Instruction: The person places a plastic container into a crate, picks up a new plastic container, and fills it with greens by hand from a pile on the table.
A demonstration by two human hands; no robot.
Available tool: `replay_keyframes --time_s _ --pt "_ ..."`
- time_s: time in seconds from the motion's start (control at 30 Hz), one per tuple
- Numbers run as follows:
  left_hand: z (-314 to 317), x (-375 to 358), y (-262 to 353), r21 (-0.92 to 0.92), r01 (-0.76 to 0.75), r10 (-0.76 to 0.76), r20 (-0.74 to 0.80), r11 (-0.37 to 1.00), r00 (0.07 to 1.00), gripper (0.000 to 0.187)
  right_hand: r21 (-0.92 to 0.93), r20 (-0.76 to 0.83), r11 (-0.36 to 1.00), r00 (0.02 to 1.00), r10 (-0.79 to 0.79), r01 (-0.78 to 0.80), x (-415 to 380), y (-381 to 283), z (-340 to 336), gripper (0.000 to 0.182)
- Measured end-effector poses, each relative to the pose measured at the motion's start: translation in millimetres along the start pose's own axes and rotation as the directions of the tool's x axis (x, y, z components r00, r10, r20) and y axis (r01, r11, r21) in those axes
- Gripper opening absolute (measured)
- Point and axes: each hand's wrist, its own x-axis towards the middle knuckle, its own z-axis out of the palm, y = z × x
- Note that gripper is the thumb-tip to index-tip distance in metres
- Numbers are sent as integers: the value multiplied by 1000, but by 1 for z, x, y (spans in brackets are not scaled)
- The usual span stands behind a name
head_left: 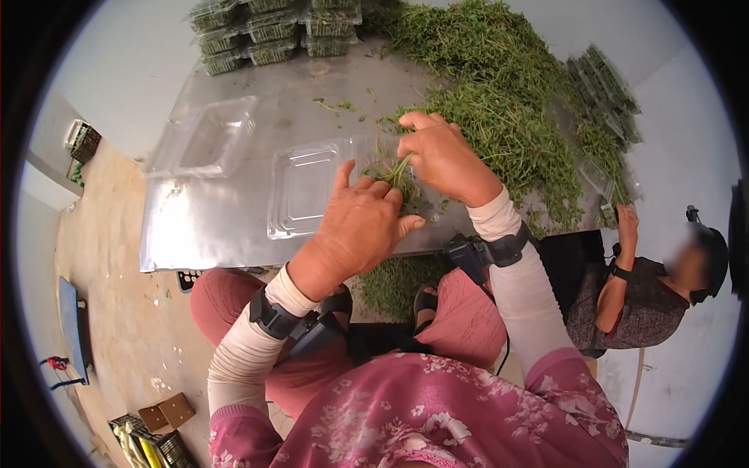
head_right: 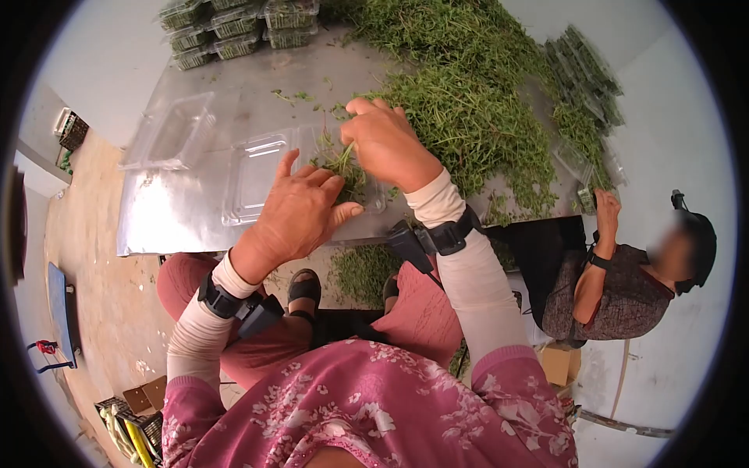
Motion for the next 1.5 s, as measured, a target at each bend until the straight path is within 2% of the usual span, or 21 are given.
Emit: replay_keyframes --time_s 0.13,0.27,0.37,0.43,0.53,0.67,0.77,0.87,0.97,1.07,1.17,1.27,1.37,1.5 --pt "0 0 0 -15 12 -12 12 1000 1000 44 74 -4 997 1000 21 -21 -2 6 -16 14" --pt "4 -1 2 -21 -7 5 -83 1000 997 40 180 -46 980 994 96 -86 0 9 -28 17" --pt "2 -2 4 13 -40 42 -181 999 983 33 294 -95 953 990 107 -75 0 5 -35 19" --pt "-6 -2 4 11 -68 69 -236 998 969 29 298 -78 951 991 105 -77 0 6 -37 19" --pt "-12 0 1 -47 -102 63 -516 994 854 28 348 -41 933 993 110 -89 -1 1 -40 19" --pt "-30 8 2 -143 -30 -65 -614 989 786 36 348 -20 937 1000 18 -9 2 -12 -42 16" --pt "-20 14 -6 -345 32 -223 -528 938 819 35 383 -23 924 1000 -6 14 4 -18 -38 15" --pt "-9 16 -9 -405 -39 -180 -487 913 855 32 418 -87 907 996 -19 53 5 -26 -39 15" --pt "-11 14 -10 -487 62 -263 -357 871 896 32 363 -71 931 997 -20 45 5 -23 -39 19" --pt "-7 12 -7 -426 144 -293 -309 893 905 33 164 -271 985 963 -9 55 7 -11 -28 25" --pt "5 12 3 -280 99 -212 -406 955 889 38 128 -279 992 960 33 3 9 -3 -22 32" --pt "6 6 20 -154 113 -164 -377 982 911 48 153 -242 988 970 39 -2 14 -1 -8 35" --pt "3 -1 30 -19 91 -93 -252 996 963 59 86 -239 995 971 -31 53 16 -5 6 37" --pt "9 -7 34 4 30 -30 -80 1000 996 62 13 -125 1000 992 -2 3 16 -4 21 32"
